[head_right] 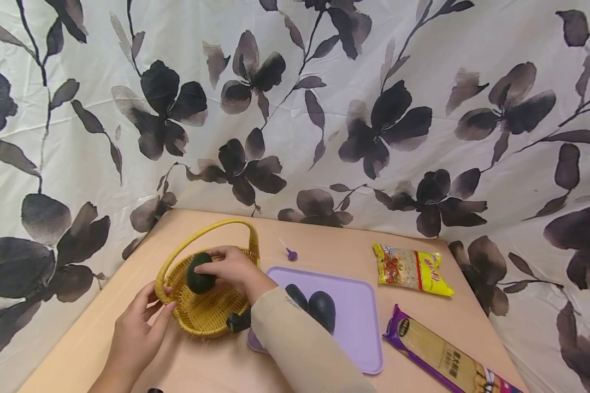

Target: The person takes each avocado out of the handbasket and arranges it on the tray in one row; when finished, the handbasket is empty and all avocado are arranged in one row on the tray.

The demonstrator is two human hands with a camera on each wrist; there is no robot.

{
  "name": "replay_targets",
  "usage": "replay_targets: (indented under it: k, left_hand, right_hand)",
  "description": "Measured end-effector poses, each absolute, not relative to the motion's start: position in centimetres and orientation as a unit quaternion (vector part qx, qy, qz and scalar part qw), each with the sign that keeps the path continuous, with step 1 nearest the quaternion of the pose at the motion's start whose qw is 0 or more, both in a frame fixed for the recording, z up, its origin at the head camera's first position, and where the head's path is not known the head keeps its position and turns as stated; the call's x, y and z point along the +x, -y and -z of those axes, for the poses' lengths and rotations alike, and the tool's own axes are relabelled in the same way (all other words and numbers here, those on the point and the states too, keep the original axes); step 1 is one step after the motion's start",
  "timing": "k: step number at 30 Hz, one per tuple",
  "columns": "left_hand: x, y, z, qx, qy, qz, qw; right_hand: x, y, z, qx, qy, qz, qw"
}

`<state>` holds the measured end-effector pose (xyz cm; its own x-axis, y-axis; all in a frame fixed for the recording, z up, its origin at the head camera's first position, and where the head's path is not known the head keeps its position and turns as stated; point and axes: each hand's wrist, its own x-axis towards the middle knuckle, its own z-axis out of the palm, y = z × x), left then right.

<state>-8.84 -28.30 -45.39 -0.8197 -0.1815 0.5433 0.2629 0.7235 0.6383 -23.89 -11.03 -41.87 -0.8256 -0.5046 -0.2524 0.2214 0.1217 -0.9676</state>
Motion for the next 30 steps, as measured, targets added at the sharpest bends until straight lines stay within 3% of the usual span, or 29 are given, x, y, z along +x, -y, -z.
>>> replay_targets:
  k: [11,30]
  left_hand:
    - [-9.1,28.2,45.5,-0.024,0.877,0.369,0.307]
    - [-8.9,28.1,45.5,-0.022,0.88,0.369,0.299]
  right_hand:
    - [-22.7,6.1,40.1,-0.128,-0.654,0.689,0.286]
    - [-20.4,-2.7,41.4,-0.131,-0.662,0.713,0.191]
